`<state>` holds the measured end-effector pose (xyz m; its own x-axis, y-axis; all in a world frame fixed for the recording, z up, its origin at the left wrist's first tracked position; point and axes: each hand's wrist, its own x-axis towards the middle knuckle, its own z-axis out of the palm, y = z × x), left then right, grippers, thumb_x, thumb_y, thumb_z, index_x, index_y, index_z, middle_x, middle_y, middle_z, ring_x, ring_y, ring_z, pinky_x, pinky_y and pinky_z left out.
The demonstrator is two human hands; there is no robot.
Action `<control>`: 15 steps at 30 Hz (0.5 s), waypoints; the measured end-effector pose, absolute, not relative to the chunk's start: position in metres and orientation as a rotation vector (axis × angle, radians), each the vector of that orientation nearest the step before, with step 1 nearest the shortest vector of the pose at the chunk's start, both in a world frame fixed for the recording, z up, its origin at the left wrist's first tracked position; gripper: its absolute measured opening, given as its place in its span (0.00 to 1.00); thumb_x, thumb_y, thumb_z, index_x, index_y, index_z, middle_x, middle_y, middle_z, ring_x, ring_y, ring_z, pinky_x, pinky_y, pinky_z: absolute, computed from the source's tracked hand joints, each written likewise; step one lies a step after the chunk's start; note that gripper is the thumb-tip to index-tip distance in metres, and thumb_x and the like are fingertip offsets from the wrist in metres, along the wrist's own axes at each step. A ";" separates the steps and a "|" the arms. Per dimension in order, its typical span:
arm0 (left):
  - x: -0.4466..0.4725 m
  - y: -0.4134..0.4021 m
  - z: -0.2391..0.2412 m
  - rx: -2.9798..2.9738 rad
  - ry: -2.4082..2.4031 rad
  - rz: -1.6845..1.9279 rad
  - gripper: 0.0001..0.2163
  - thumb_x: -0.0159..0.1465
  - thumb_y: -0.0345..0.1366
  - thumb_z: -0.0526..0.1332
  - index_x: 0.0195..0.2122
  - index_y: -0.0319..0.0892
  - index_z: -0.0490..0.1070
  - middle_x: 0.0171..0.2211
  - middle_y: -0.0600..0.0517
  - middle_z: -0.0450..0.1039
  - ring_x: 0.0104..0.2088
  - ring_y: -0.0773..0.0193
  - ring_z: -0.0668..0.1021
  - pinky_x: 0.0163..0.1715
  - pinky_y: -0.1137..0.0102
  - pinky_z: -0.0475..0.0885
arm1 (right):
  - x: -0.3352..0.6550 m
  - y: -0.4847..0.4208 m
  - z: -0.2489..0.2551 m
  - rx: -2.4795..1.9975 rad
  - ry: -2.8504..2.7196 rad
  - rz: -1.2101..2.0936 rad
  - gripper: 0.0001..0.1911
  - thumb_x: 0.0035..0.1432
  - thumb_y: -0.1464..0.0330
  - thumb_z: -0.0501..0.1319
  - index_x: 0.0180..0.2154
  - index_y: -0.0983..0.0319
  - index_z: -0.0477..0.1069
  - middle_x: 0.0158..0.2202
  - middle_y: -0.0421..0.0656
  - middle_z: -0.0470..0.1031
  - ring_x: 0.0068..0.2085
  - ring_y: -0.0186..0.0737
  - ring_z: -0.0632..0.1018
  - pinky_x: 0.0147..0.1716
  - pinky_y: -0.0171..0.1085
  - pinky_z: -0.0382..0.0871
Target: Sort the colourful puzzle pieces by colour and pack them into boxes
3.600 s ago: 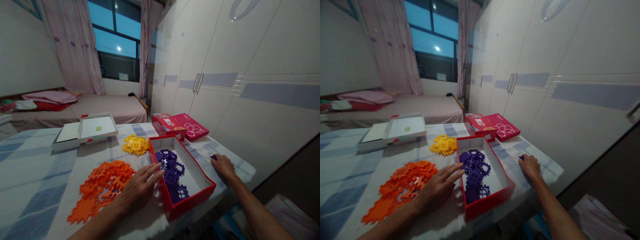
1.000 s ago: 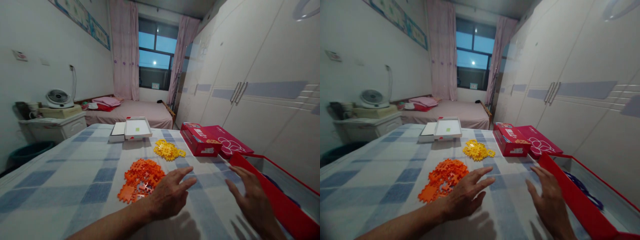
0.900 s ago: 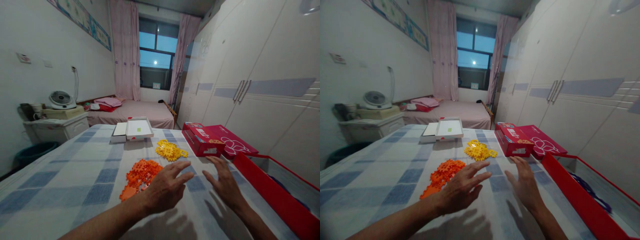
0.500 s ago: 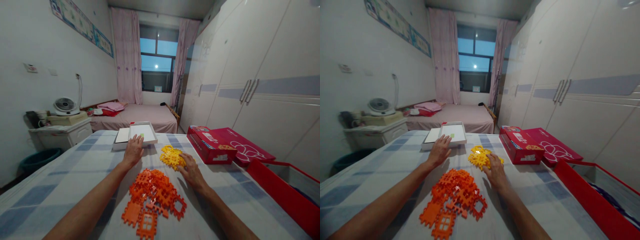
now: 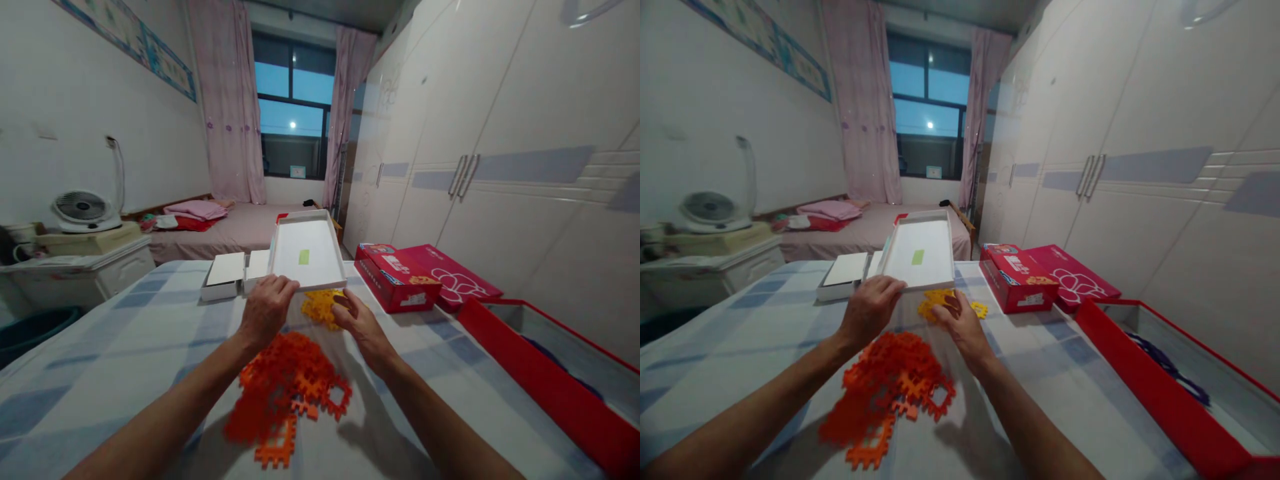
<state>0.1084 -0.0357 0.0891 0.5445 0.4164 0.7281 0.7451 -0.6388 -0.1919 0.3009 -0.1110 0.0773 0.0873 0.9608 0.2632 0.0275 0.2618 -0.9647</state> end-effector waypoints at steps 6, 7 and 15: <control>0.166 -0.103 0.086 -2.428 -0.544 -1.168 0.08 0.64 0.29 0.53 0.43 0.38 0.67 0.35 0.48 0.72 0.35 0.62 0.73 0.36 0.67 0.70 | 0.278 -0.142 0.091 -0.712 -0.582 0.898 0.22 0.44 0.64 0.67 0.44 0.56 0.69 0.38 0.36 0.77 0.38 0.37 0.76 0.35 0.36 0.72; 0.170 -0.108 0.084 -2.449 -0.477 -1.181 0.09 0.64 0.28 0.54 0.44 0.38 0.67 0.37 0.47 0.72 0.38 0.61 0.73 0.38 0.67 0.71 | 0.283 -0.147 0.092 -0.691 -0.509 0.860 0.23 0.43 0.66 0.67 0.44 0.56 0.70 0.36 0.36 0.77 0.36 0.37 0.76 0.34 0.36 0.72; 0.144 -0.110 0.055 -2.460 -0.435 -1.175 0.18 0.62 0.28 0.55 0.54 0.39 0.62 0.55 0.38 0.63 0.52 0.54 0.71 0.48 0.59 0.71 | 0.435 -0.239 0.128 -1.013 -0.461 -0.041 0.17 0.40 0.67 0.65 0.37 0.59 0.71 0.28 0.35 0.74 0.32 0.36 0.75 0.37 0.39 0.71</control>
<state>0.1444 -0.1104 0.0552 0.6025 0.1127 0.7901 0.4291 -0.8804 -0.2017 0.4353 -0.2393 0.1276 0.9034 0.1778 0.3901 0.2432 0.5369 -0.8078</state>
